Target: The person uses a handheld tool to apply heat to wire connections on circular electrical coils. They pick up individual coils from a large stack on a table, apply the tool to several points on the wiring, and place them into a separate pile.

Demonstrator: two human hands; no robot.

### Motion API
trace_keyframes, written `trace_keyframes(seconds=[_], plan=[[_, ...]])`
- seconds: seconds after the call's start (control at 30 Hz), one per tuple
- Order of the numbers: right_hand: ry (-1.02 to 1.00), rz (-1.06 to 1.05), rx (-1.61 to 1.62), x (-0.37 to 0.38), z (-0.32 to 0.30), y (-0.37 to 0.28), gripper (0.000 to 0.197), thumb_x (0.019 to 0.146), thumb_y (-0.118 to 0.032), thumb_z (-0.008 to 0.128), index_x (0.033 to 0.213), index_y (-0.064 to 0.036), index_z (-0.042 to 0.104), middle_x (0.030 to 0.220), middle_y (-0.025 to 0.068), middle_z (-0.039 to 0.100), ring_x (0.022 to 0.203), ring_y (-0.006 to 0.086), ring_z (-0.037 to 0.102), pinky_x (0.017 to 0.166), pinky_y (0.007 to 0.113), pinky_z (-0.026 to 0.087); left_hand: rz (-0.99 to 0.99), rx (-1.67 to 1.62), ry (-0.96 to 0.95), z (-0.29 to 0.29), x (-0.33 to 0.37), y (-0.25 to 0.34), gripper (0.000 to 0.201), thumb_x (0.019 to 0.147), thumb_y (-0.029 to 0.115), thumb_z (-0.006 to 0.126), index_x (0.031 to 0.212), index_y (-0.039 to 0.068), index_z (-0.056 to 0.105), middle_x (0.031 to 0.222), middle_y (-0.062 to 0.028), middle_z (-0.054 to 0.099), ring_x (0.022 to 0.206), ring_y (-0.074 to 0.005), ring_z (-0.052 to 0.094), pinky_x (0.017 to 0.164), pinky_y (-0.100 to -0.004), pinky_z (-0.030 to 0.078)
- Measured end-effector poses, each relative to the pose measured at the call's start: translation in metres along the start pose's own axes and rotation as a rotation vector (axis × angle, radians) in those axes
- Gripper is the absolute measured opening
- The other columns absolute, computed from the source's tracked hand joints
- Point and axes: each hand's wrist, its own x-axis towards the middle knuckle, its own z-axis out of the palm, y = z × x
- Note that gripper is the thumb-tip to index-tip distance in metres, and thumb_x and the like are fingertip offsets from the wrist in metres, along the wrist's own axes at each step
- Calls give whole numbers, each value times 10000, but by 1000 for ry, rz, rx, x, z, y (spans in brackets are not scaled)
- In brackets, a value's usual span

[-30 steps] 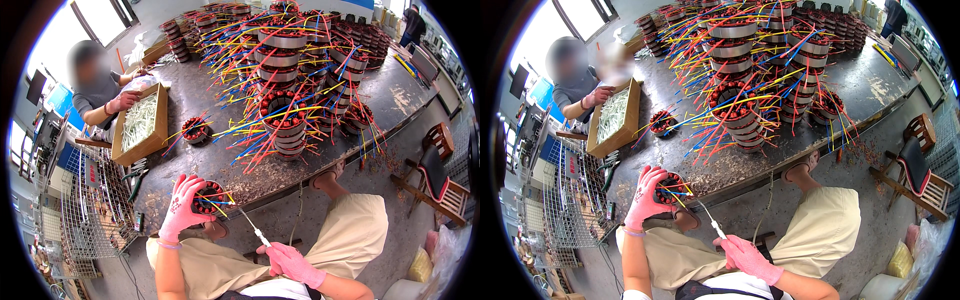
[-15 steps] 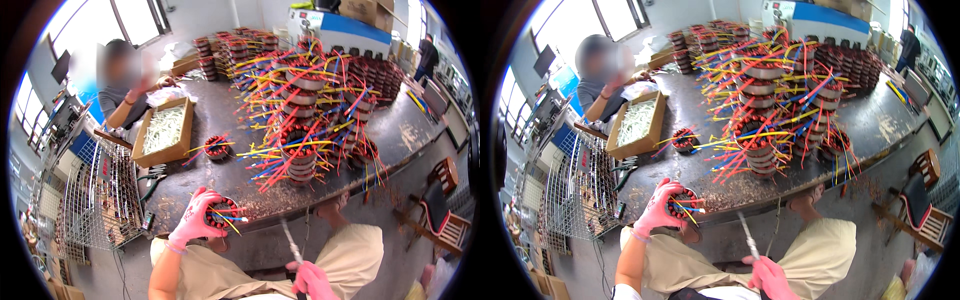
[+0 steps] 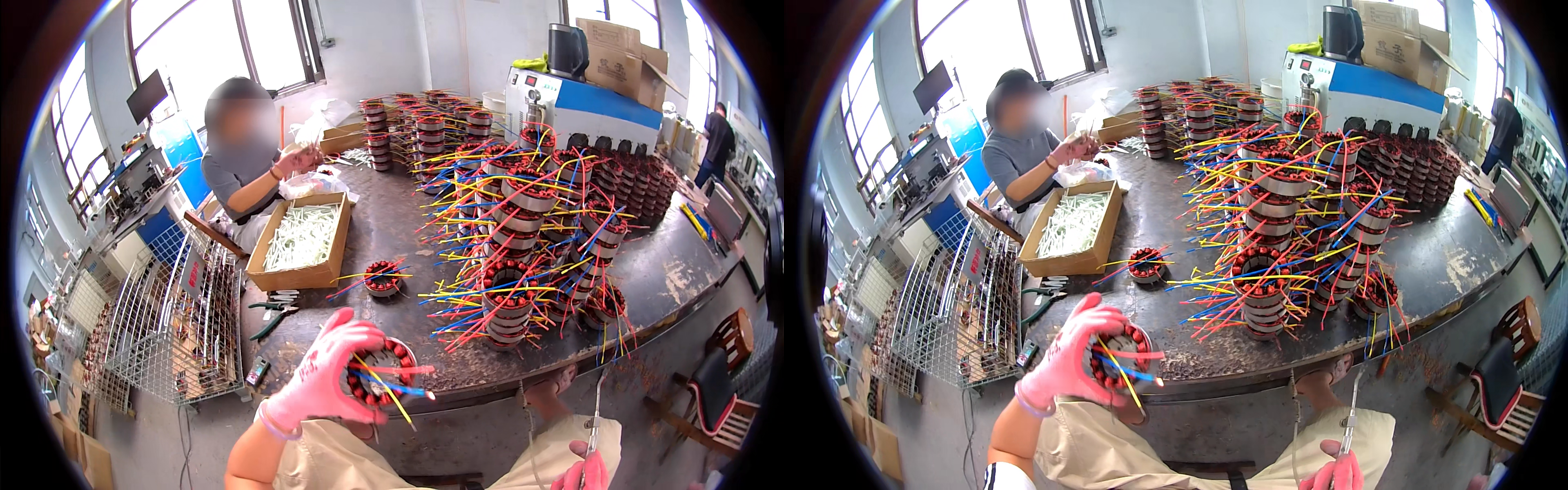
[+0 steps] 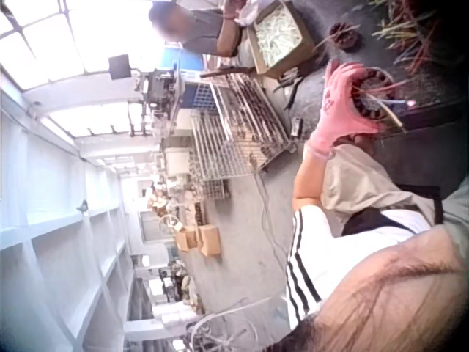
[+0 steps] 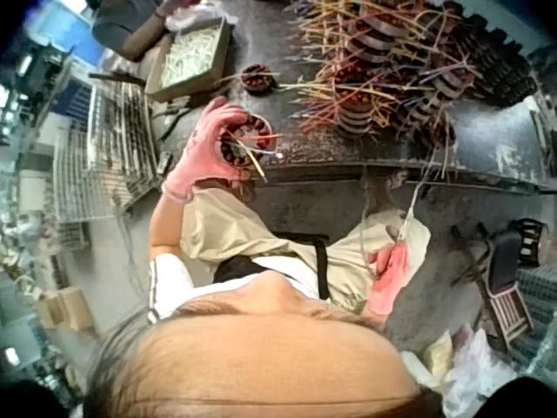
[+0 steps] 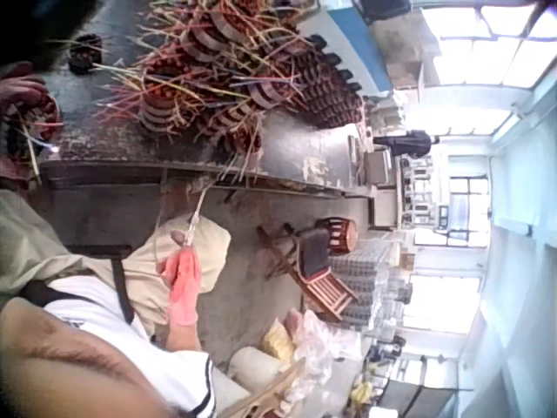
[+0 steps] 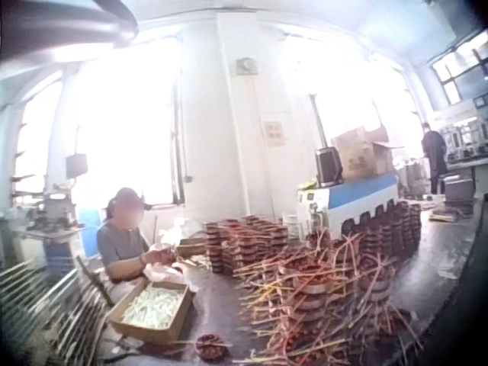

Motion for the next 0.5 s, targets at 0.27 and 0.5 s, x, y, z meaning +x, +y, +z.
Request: trace_keyframes(seconds=[0.27,0.5], plan=[[36,-91,5,8,7,-17,307,1055,-324,462,938,-59,567,602,-42,325,542,84,330,623,291,412,-497,51,121,2,49,-126,898,545,288,935,1303,10,542,1254,-146,590,1213,-249,552,1052,-358,435],[101,-33,-54,16,13,-20,324,1055,-324,463,1016,-28,590,562,-38,325,530,87,335,630,297,427,-487,-1,162,40,88,-198,838,523,351,918,1221,9,604,1155,-160,640,1112,-304,616,970,-381,491]])
